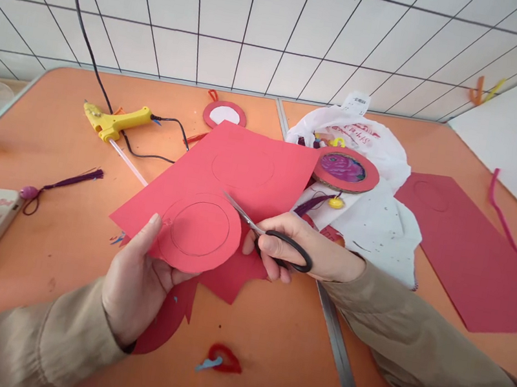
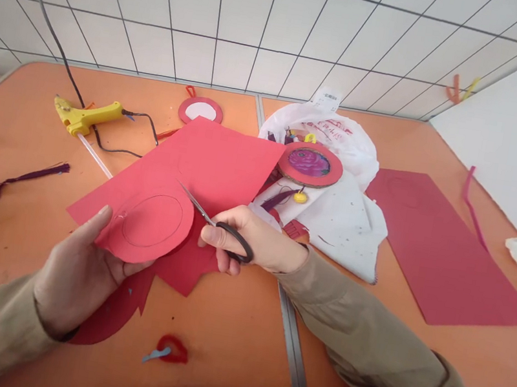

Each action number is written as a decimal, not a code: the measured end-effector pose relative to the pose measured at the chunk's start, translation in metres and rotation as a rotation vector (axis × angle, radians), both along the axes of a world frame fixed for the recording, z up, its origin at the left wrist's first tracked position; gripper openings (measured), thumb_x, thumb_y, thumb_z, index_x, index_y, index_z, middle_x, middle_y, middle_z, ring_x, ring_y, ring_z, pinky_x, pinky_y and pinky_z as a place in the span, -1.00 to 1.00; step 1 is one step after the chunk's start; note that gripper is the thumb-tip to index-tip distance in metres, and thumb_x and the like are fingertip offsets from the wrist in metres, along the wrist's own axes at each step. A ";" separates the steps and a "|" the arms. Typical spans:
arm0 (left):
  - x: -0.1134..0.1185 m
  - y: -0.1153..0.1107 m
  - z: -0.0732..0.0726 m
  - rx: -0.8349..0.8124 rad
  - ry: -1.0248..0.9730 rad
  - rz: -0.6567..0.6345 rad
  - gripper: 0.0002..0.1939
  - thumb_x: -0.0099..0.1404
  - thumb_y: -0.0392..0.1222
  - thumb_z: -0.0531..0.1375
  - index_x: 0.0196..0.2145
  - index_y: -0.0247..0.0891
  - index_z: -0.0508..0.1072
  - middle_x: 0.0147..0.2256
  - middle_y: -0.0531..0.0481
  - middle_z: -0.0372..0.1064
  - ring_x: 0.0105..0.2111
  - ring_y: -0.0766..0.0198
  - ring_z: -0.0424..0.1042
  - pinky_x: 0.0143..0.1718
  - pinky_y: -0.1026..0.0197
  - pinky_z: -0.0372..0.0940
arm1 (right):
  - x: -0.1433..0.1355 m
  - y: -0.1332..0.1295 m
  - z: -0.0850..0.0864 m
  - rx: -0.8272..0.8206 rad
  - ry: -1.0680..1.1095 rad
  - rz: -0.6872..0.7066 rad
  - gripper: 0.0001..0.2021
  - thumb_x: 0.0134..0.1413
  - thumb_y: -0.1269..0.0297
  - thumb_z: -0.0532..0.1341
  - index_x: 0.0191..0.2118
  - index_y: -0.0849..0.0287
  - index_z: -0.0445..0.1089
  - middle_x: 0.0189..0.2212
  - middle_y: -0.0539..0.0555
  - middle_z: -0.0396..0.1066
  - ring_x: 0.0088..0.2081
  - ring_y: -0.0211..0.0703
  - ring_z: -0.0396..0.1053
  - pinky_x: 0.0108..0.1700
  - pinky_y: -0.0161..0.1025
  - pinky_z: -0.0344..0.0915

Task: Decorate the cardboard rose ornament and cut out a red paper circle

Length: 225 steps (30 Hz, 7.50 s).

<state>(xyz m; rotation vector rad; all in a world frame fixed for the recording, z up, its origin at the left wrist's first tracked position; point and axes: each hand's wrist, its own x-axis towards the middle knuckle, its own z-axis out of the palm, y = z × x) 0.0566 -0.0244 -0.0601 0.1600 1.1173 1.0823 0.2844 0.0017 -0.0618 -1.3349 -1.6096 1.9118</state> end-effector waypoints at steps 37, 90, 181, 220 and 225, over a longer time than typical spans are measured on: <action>0.000 0.002 -0.006 0.090 0.144 0.050 -0.73 0.25 -0.38 0.25 -0.08 -0.32 0.54 -0.19 -0.16 0.59 -0.27 0.09 0.60 -0.27 0.19 0.55 | -0.001 0.002 -0.003 -0.039 0.000 -0.002 -0.43 -0.11 -0.29 0.27 -0.40 0.24 0.33 -0.71 -0.04 0.38 -0.74 -0.39 0.24 -0.66 -0.42 0.18; -0.002 0.000 -0.013 0.210 0.193 0.106 -0.37 -0.08 -0.36 0.45 0.00 -0.20 0.51 -0.09 -0.09 0.56 -0.06 -0.02 0.53 -0.12 0.16 0.49 | 0.005 0.002 -0.013 0.037 0.036 0.114 -0.36 -0.11 -0.40 0.19 -0.36 0.22 0.30 -0.62 -0.01 0.38 -0.65 -0.31 0.32 -0.59 -0.38 0.22; -0.004 -0.003 -0.009 0.132 0.175 0.089 -0.41 -0.08 -0.36 0.45 -0.03 -0.31 0.52 -0.15 -0.18 0.58 -0.10 -0.12 0.55 -0.16 0.07 0.53 | 0.008 0.005 -0.007 0.032 -0.009 0.113 -0.41 -0.06 -0.34 0.21 -0.40 0.22 0.33 -0.75 -0.07 0.29 -0.72 -0.35 0.22 -0.68 -0.39 0.11; -0.006 -0.002 -0.008 0.104 0.166 0.076 -0.50 0.09 -0.31 0.39 0.02 -0.31 0.51 -0.18 -0.19 0.59 -0.21 -0.04 0.59 -0.29 0.14 0.56 | 0.015 0.013 -0.006 0.061 -0.027 0.174 -0.43 -0.07 -0.28 0.25 -0.40 0.27 0.35 -0.73 -0.07 0.28 -0.73 -0.39 0.18 -0.71 -0.43 0.04; -0.006 -0.002 -0.007 0.097 0.165 0.074 -0.56 0.11 -0.34 0.37 -0.01 -0.34 0.51 -0.22 -0.19 0.59 -0.23 -0.02 0.59 -0.33 0.18 0.56 | 0.014 0.012 -0.002 0.056 -0.056 0.163 -0.42 -0.08 -0.29 0.25 -0.38 0.27 0.35 -0.71 -0.06 0.27 -0.70 -0.40 0.18 -0.68 -0.44 0.04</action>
